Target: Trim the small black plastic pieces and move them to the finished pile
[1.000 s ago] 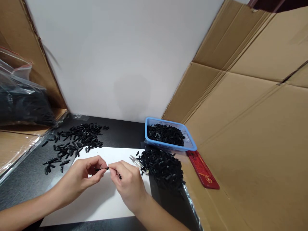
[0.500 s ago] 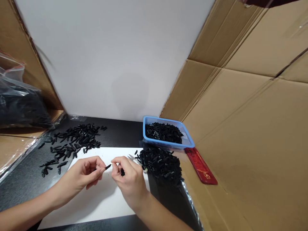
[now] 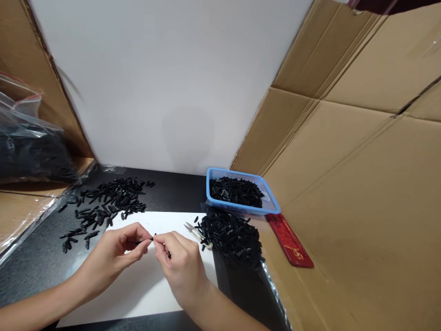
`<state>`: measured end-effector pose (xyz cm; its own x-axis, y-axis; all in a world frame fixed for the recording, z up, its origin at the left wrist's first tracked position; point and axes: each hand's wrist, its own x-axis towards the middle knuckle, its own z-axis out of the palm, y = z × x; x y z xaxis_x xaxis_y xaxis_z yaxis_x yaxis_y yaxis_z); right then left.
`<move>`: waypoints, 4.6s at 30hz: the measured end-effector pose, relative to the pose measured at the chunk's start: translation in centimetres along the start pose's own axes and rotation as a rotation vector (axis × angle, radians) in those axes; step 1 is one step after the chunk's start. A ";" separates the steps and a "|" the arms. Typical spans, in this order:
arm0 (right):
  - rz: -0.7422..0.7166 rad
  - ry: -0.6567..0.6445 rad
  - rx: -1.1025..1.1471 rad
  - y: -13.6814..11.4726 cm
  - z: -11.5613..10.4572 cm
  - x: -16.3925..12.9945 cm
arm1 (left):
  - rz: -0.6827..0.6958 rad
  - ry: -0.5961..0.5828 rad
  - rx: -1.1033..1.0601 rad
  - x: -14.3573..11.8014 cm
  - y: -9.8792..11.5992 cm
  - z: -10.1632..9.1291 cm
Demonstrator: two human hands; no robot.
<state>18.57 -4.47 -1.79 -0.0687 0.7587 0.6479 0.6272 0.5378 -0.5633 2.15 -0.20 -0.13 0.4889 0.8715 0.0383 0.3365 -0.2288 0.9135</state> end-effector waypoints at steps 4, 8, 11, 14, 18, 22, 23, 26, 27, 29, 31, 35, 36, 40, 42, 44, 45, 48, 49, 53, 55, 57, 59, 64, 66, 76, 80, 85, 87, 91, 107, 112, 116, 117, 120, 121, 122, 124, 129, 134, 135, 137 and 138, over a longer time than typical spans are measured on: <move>0.020 0.002 0.008 0.1 0.3 -0.2 | 0.035 0.031 0.066 -0.2 -0.2 0.1; -0.029 0.030 -0.050 0.2 0.9 -0.4 | 0.035 0.040 0.063 -0.3 -0.2 0.3; -0.109 0.061 -0.151 0.2 1.2 -0.4 | 0.021 0.040 0.027 -0.2 -0.1 0.3; -0.144 0.072 -0.206 0.1 1.2 -0.1 | -0.020 0.022 -0.044 -0.1 0.1 0.4; 0.018 0.078 -0.111 0.4 0.3 0.5 | -0.143 -0.038 -0.173 0.1 0.5 0.3; 0.210 0.091 -0.024 1.5 -1.1 1.0 | -0.219 -0.053 -0.320 0.2 0.9 0.2; 0.236 0.087 -0.011 1.8 -1.3 1.1 | -0.228 -0.052 -0.341 0.2 1.0 0.2; 0.277 0.002 0.021 2.8 -1.8 1.2 | -0.248 -0.050 -0.363 0.2 1.1 0.1; 0.281 -0.059 0.031 3.0 -1.9 1.2 | -0.253 -0.051 -0.363 0.2 1.1 0.1; 0.278 -0.187 0.028 3.4 -2.1 1.2 | -0.260 -0.056 -0.364 0.2 1.1 0.0; 0.260 -0.268 -0.010 3.4 -2.2 1.2 | -0.263 -0.061 -0.369 0.3 1.1 0.0; 0.259 -0.328 -0.081 3.2 -2.4 1.2 | -0.259 -0.068 -0.389 0.5 0.9 0.0; 0.267 -0.339 -0.090 3.1 -2.4 1.2 | -0.255 -0.072 -0.394 0.5 0.9 0.0; 0.284 -0.333 -0.040 2.8 -2.4 1.2 | -0.245 -0.083 -0.384 0.4 0.6 0.1; 0.286 -0.338 0.025 2.7 -2.3 1.2 | -0.235 -0.082 -0.358 0.3 0.6 0.0; 0.289 -0.295 0.054 2.4 -2.2 1.1 | -0.223 -0.077 -0.329 0.2 0.6 0.0; 0.285 -0.245 0.051 2.3 -2.1 1.0 | -0.219 -0.075 -0.318 0.2 0.6 0.0; 0.230 -0.108 0.016 1.7 -1.7 0.7 | -0.210 -0.071 -0.305 0.2 0.5 0.1; 0.202 -0.095 0.012 1.5 -1.4 0.6 | -0.205 -0.072 -0.310 0.2 0.4 0.2; 0.151 -0.088 0.037 1.0 -0.5 0.1 | -0.206 -0.088 -0.370 0.1 0.0 0.5; 0.156 -0.095 0.053 0.9 -0.1 -0.1 | -0.213 -0.096 -0.390 0.1 0.0 0.6; 0.171 -0.097 0.062 0.7 -0.1 -0.1 | -0.210 -0.104 -0.395 0.0 0.1 0.6; 0.171 -0.095 0.074 0.6 -0.2 0.0 | -0.207 -0.120 -0.393 0.0 0.2 0.5; 0.198 -0.100 0.148 0.5 -0.7 0.5 | -0.214 -0.146 -0.396 0.0 0.2 0.5; 0.199 -0.094 0.163 0.6 -0.6 0.6 | -0.212 -0.145 -0.400 0.0 0.2 0.6; -0.151 0.010 -0.120 0.7 -0.1 -0.1 | -0.196 -0.102 -0.396 0.1 0.5 0.6; -0.160 0.004 -0.153 0.8 0.0 -0.1 | -0.194 -0.098 -0.389 -0.1 0.5 0.7; -0.166 -0.019 -0.200 0.4 0.1 -0.1 | -0.151 -0.090 -0.292 -0.6 0.6 0.7; -0.182 -0.045 -0.236 0.2 0.1 -0.1 | -0.130 -0.077 -0.225 -0.7 0.5 0.7; -0.198 -0.085 -0.294 0.0 0.1 -0.2 | -0.103 -0.056 -0.099 -0.6 0.3 0.8; 0.144 -0.119 -0.143 1.8 0.6 0.2 | -0.250 -0.138 -0.282 0.1 -0.2 0.8; 0.439 -0.153 0.138 2.9 -0.5 1.0 | -0.331 -0.140 -0.438 0.3 -0.2 0.9; 0.585 -0.176 0.491 2.6 -0.4 0.9 | -0.354 -0.164 -0.510 0.4 -0.1 0.9; 0.622 -0.191 0.587 2.4 -0.2 0.8 | -0.350 -0.171 -0.530 0.4 -0.1 0.9; 0.700 -0.206 0.758 2.0 0.6 0.4 | -0.342 -0.183 -0.603 0.4 -0.2 1.0; 0.721 -0.190 0.788 1.8 0.9 0.3 | -0.341 -0.187 -0.624 0.4 -0.3 1.0; 0.746 -0.163 0.825 1.7 1.2 0.3 | -0.344 -0.189 -0.640 0.3 -0.4 1.1; 0.808 -0.107 0.939 1.7 1.4 0.3 | -0.354 -0.180 -0.666 0.2 -0.7 1.1; 0.937 -0.003 1.316 2.2 1.2 0.6 | -0.387 -0.090 -0.736 0.1 -1.3 0.9; 0.982 -0.067 1.337 2.9 1.2 0.5 | -0.384 -0.043 -0.789 0.2 -1.2 0.8; 0.979 -0.083 1.281 3.0 1.3 0.4 | -0.376 -0.035 -0.786 0.2 -1.1 0.8; 0.953 -0.119 1.141 2.9 1.6 0.2 | -0.349 -0.028 -0.766 0.2 -1.1 0.8; 0.933 -0.136 1.069 2.8 1.7 0.1 | -0.334 -0.026 -0.750 0.2 -1.1 0.8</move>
<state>18.96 -2.29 -4.20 -0.0739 0.9793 -0.1885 -0.3899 -0.2023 -0.8984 2.56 -0.12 -1.50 0.4801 0.8296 -0.2850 -0.1554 0.4002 0.9031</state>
